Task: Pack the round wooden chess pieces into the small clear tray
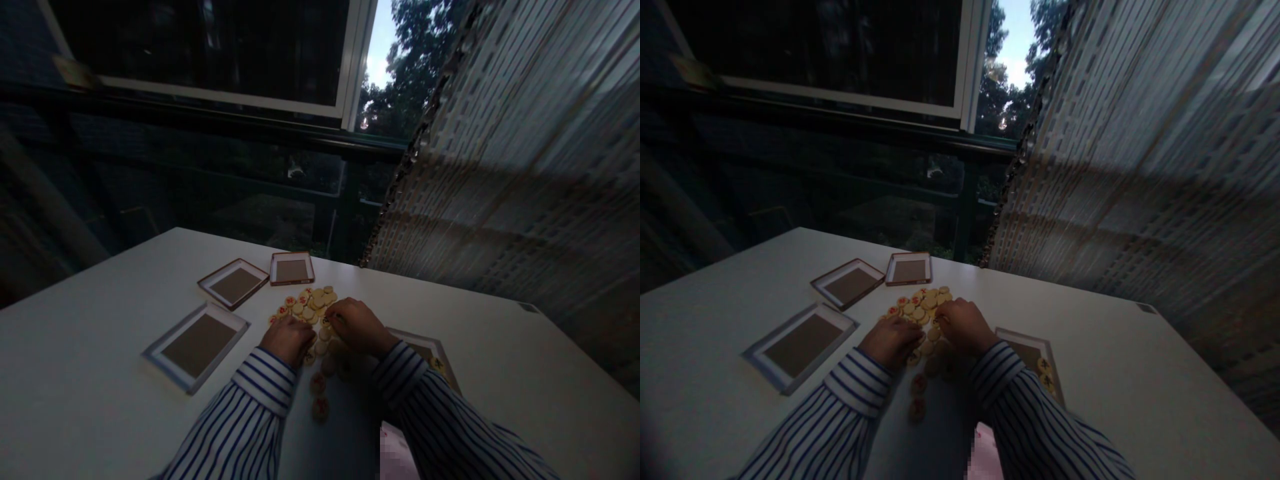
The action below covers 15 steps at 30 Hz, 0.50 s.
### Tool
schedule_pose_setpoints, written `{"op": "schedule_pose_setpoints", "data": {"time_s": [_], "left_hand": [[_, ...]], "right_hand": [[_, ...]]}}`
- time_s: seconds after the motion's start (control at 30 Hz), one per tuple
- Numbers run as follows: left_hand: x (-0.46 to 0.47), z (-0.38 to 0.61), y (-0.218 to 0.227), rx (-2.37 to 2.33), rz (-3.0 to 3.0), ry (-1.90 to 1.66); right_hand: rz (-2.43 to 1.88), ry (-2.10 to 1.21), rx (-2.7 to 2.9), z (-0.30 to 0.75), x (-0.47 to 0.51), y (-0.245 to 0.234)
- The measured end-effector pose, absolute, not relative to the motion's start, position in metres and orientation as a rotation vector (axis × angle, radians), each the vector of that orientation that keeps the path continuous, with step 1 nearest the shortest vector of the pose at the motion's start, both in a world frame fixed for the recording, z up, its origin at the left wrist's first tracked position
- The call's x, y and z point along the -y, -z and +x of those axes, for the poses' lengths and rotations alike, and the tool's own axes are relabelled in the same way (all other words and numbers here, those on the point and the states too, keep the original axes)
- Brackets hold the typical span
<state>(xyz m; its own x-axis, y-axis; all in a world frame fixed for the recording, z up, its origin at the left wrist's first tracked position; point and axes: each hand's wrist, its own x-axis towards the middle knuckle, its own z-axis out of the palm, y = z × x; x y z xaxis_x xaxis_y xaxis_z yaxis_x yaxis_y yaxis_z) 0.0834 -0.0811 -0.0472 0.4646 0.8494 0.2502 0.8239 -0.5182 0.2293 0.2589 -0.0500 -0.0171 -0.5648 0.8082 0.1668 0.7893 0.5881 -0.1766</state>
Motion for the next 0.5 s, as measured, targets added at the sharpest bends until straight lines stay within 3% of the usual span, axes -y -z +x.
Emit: {"op": "schedule_pose_setpoints", "data": {"time_s": [0.17, 0.5], "left_hand": [[0.083, 0.083, 0.042, -1.558, 2.658, -0.345], [0.088, 0.083, 0.033, -1.652, 2.578, -0.404]], "right_hand": [[-1.340, -0.143, 2.603, 0.259, 0.050, 0.018], [-1.369, -0.168, 2.587, 0.259, 0.050, 0.017]]}}
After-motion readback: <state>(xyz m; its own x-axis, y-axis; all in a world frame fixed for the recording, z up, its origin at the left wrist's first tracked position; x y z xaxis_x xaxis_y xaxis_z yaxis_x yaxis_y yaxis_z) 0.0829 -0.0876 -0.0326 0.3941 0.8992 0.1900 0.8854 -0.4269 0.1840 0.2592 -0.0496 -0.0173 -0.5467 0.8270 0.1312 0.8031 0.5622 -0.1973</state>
